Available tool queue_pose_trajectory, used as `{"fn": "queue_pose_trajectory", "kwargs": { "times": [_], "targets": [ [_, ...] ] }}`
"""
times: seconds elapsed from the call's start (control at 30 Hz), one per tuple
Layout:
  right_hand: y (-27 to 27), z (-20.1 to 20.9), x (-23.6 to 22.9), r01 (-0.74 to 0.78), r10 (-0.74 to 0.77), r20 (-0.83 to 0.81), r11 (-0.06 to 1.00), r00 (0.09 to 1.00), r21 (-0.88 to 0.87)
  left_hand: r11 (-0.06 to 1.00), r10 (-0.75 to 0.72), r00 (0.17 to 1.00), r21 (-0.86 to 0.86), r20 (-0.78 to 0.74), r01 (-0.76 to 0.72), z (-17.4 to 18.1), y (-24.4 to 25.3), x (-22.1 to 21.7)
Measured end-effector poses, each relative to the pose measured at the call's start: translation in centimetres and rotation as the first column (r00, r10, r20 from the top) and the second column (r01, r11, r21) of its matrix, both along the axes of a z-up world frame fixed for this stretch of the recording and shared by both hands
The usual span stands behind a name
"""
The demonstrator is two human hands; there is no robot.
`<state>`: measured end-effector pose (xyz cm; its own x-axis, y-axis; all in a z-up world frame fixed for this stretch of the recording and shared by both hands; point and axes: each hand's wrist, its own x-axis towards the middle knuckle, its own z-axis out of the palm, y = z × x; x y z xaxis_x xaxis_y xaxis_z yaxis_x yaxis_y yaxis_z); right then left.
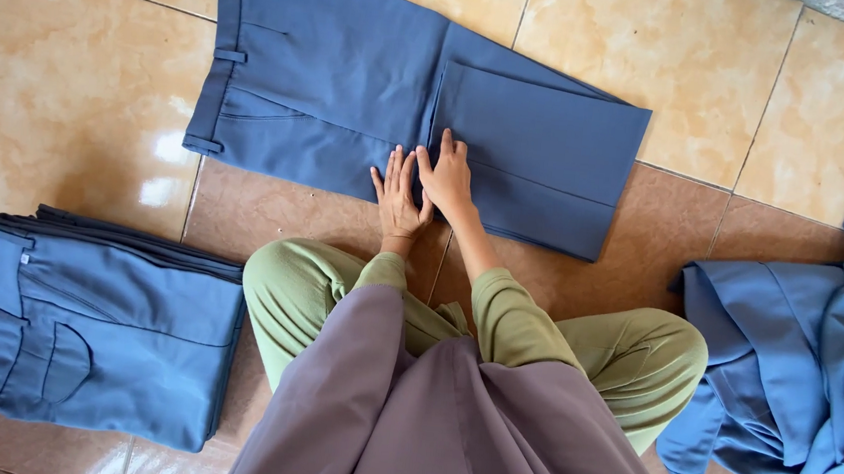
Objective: Folding blue trousers into neat rectangles on the floor and stacking them.
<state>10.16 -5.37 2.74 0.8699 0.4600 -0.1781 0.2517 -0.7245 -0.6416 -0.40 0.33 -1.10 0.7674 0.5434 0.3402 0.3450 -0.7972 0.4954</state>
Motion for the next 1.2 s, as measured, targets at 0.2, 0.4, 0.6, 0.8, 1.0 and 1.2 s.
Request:
{"fn": "queue_pose_trajectory", "kwargs": {
  "times": [0.2, 0.4, 0.6, 0.8, 1.0, 1.2],
  "targets": [
    [-2.7, 3.2, 0.6, -0.180, 0.191, -0.094, 0.977, 0.977, 0.119, 0.991, 0.004, 0.998, 0.130, -0.063, 0.004, 0.1, -0.2, 0.4],
    [-6.5, 2.4, 1.9, -0.148, 0.076, 0.274, 0.956, 0.959, 0.253, 0.985, 0.057, 0.996, 0.168, -0.072, -0.044, 1.8, -0.5, 1.0],
    [-9.9, 1.8, 0.3, -0.119, 0.215, 0.267, 0.935, 0.939, -0.334, 0.977, -0.057, 0.976, 0.190, -0.210, 0.098, 1.1, -0.4, 0.5],
    [-15.1, -0.2, 3.1, -0.108, 0.286, 0.408, 0.908, 0.867, -0.406, 0.986, 0.016, 0.966, 0.164, -0.257, 0.027, 1.7, -0.6, 0.9],
    [-30.1, 0.0, 9.6, 0.204, -0.092, 0.285, 0.896, 0.954, -0.395, 0.983, 0.028, 0.968, 0.180, -0.251, 0.019, 1.8, -0.6, 0.9],
    [-27.4, -1.1, 9.3, 0.391, -0.195, 0.471, 0.846, 0.860, -0.363, 0.982, 0.033, 0.968, 0.190, -0.248, 0.015, 1.9, -0.6, 1.0]
  ]
}}
